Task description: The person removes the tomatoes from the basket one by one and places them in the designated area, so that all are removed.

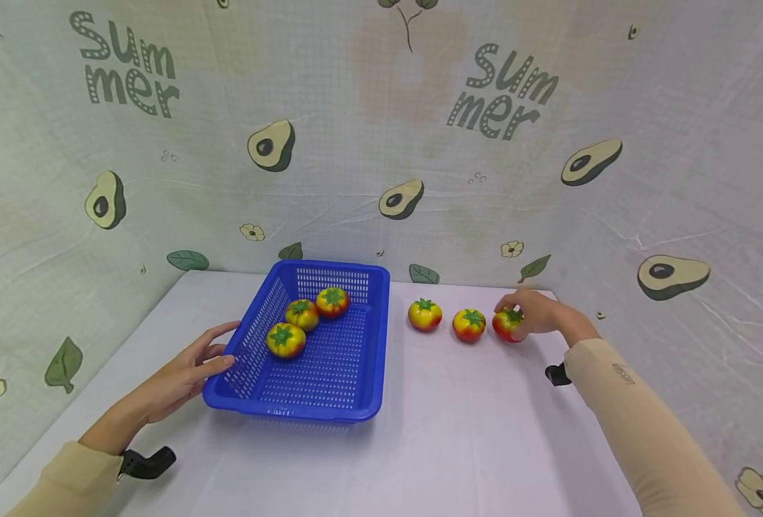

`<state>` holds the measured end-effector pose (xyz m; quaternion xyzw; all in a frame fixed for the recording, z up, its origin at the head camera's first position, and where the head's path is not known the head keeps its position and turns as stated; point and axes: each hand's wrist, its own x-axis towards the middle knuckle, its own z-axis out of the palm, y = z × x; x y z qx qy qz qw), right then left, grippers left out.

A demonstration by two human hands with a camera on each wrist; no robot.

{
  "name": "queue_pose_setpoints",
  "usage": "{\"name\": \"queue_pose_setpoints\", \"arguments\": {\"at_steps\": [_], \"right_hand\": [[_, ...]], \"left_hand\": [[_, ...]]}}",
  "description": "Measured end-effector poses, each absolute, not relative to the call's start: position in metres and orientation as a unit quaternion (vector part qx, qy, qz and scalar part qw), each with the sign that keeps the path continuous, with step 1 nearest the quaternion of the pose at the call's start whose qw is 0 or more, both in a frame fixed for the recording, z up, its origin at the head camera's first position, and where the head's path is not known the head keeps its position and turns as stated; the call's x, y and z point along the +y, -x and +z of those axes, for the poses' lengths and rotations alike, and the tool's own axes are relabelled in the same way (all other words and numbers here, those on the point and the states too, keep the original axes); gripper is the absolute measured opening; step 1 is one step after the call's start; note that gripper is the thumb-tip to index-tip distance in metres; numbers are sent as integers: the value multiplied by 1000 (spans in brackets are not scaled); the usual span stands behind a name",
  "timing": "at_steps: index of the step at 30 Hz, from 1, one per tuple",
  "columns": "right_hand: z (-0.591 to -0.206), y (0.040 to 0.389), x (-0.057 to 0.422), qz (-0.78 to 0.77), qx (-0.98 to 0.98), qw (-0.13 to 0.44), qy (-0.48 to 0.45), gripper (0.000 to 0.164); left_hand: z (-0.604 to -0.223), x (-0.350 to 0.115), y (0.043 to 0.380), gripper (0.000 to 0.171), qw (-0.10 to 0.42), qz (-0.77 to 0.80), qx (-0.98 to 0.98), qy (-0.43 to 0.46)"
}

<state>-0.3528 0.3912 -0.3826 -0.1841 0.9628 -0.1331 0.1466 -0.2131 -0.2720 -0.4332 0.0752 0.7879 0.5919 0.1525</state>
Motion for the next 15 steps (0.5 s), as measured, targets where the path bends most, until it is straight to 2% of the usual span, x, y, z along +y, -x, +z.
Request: {"name": "queue_pose_setpoints", "arguments": {"at_steps": [15], "right_hand": [[-390, 350, 398, -142, 962, 151, 179, 55]], "left_hand": [[-434, -272, 214, 79, 157, 593, 787, -68]]}}
